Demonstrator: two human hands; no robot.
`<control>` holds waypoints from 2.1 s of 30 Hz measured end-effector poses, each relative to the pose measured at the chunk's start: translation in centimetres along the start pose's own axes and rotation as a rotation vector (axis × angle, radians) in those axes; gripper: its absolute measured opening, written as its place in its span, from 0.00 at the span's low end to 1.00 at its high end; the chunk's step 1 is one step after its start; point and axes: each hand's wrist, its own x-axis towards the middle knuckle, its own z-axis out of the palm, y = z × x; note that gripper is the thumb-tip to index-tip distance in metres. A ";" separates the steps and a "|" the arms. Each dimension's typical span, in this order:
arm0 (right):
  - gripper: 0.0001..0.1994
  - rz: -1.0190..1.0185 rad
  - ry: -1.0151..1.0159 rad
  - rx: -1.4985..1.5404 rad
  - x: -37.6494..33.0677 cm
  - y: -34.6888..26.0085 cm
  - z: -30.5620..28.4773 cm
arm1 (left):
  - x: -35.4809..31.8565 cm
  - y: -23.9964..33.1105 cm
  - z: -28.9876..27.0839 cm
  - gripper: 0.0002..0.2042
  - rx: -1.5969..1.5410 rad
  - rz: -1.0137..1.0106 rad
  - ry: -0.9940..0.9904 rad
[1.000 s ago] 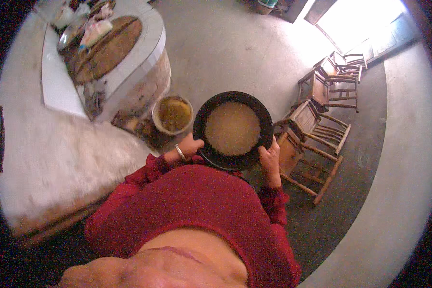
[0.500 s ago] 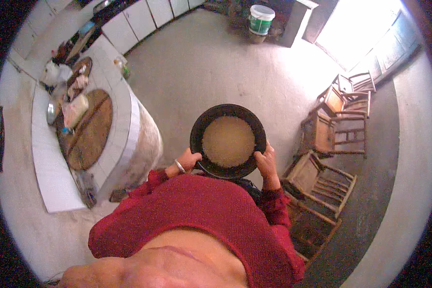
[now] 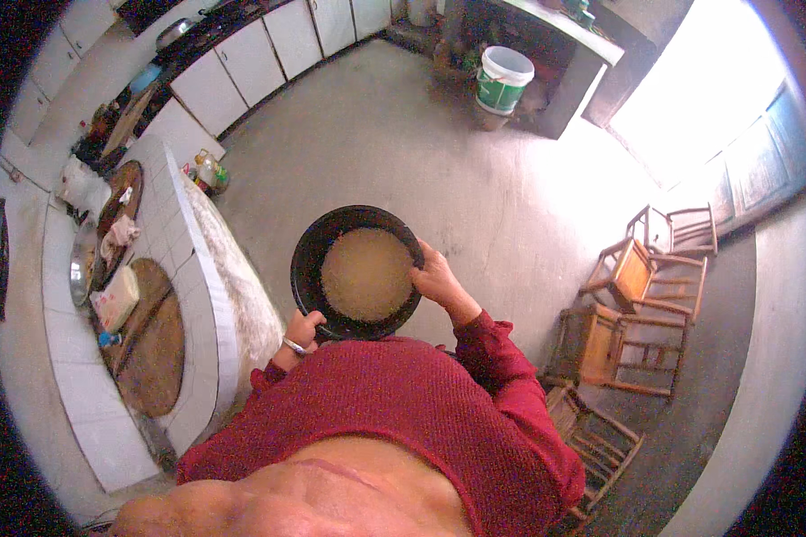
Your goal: The person washes rice in a black pot by adding water from a tap and a bucket, swirling the rice by hand, and draining the water.
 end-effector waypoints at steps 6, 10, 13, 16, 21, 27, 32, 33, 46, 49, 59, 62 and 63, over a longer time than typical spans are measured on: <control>0.25 -0.117 0.066 0.035 15.6 -2.8 -5.3 | 15.9 8.0 2.8 0.05 0.422 0.105 -0.118; 0.28 -0.051 0.027 0.106 24.1 -4.7 -9.5 | 24.7 14.0 6.4 0.10 0.208 -0.087 -0.130; 0.29 0.009 0.008 0.216 30.3 -5.1 -12.0 | 31.2 17.3 9.0 0.14 0.050 -0.067 -0.180; 0.28 0.031 -0.005 0.315 37.9 -5.1 -15.3 | 39.6 20.1 10.9 0.15 -0.012 -0.081 -0.223; 0.24 0.029 -0.102 0.529 51.5 -6.7 -21.5 | 51.7 24.8 14.4 0.05 -0.104 -0.113 -0.024; 0.18 0.076 -0.050 0.457 67.2 -10.0 -27.6 | 60.5 33.6 18.6 0.05 -0.075 -0.070 0.117; 0.16 0.067 -0.219 0.344 78.1 -9.2 -29.6 | 67.3 38.8 21.6 0.05 -0.253 -0.119 0.201; 0.15 0.084 -0.227 0.333 80.4 -9.0 -30.1 | 69.0 40.1 22.7 0.06 -0.278 -0.093 0.221; 0.14 0.202 -0.068 0.202 110.8 -11.9 -37.1 | 104.1 55.0 24.6 0.22 -0.215 -0.117 0.092; 0.14 0.219 -0.023 0.181 116.2 -12.2 -38.8 | 111.3 58.7 26.1 0.23 -0.190 -0.143 0.119; 0.13 0.296 0.056 0.224 135.5 -9.1 -47.6 | 132.1 66.6 33.3 0.10 -0.130 -0.131 -0.024; 0.14 0.255 0.119 0.275 143.2 -8.1 -51.5 | 138.6 68.3 35.1 0.03 0.047 0.070 -0.140; 0.14 0.256 0.142 0.288 145.8 -8.4 -52.7 | 140.4 69.3 36.4 0.03 0.074 0.010 -0.037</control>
